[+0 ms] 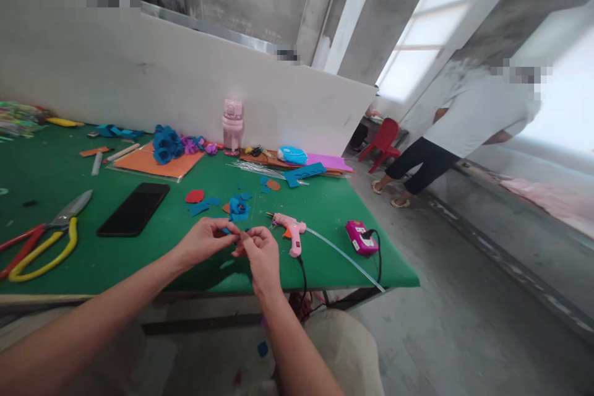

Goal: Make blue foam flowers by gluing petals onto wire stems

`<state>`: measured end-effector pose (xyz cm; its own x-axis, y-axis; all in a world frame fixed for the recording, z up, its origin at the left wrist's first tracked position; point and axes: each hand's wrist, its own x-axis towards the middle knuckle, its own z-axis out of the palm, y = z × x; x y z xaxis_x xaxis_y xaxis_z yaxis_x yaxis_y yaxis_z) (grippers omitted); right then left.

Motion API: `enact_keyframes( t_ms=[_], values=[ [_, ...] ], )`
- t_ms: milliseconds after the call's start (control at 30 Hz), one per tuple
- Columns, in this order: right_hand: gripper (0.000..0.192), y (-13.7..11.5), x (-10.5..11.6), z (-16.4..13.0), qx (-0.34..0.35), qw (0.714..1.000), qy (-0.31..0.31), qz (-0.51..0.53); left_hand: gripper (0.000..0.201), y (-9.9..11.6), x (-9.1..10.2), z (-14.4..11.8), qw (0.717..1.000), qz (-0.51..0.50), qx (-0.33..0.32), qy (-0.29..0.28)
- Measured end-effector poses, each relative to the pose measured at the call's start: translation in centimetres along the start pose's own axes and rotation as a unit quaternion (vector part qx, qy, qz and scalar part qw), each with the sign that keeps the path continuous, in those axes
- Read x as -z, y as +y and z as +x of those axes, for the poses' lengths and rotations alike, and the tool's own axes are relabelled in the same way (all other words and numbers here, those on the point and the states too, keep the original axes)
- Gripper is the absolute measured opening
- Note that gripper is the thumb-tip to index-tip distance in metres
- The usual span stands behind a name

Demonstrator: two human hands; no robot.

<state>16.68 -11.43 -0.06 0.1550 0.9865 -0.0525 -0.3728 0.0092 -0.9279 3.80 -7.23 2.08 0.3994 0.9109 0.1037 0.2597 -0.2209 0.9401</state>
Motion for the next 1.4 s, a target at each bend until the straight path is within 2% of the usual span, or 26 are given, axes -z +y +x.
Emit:
enact_keyframes(
  t_ms=[167, 300, 400, 500, 567, 700, 967, 1033, 1200, 1400],
  values=[
    [0.021, -0.8, 0.1, 0.4, -0.024, 0.999, -0.046, -0.012, 0.018, 0.7, 0.3, -0.4, 0.999, -0.013, 0.029, 0.02],
    [0.018, -0.2, -0.2, 0.0, -0.004, 0.998, -0.061, -0.025, 0.023, 1.6, 1.0, -2.4, 0.994, -0.002, 0.086, 0.067],
    [0.017, 0.8, -0.8, -0.8, -0.006, 0.998, -0.067, -0.017, 0.018, 2.1, 1.2, -4.1, 0.989, 0.003, 0.101, 0.108],
    [0.015, 1.3, -1.2, -1.3, -0.014, 0.997, -0.075, -0.022, 0.017, 1.9, 0.8, -5.5, 0.979, -0.003, 0.133, 0.152],
    [0.012, 1.4, -1.2, -1.4, 0.007, 0.997, -0.058, -0.056, 0.019, 1.4, 0.2, -6.1, 0.968, -0.011, 0.146, 0.202],
    [0.01, 1.5, -1.0, -1.3, 0.047, 0.993, -0.029, -0.107, 0.025, 0.1, -1.3, -6.6, 0.95, -0.01, 0.137, 0.279],
    [0.008, 1.7, -1.0, -2.0, 0.05, 0.99, -0.059, -0.119, 0.021, 0.0, -2.4, -6.5, 0.953, 0.022, 0.142, 0.267],
    [0.011, 1.6, -0.8, -2.3, 0.074, 0.983, -0.063, -0.156, 0.02, 0.1, -2.5, -6.5, 0.952, 0.026, 0.147, 0.267],
    [0.021, 1.4, -0.6, -3.1, 0.191, 0.945, -0.087, -0.249, 0.019, -0.3, -2.6, -6.6, 0.953, 0.037, 0.14, 0.265],
    [0.021, 1.5, -0.5, -3.1, 0.183, 0.945, -0.081, -0.257, 0.016, -0.3, -2.8, -6.5, 0.956, 0.019, 0.129, 0.263]
  ],
)
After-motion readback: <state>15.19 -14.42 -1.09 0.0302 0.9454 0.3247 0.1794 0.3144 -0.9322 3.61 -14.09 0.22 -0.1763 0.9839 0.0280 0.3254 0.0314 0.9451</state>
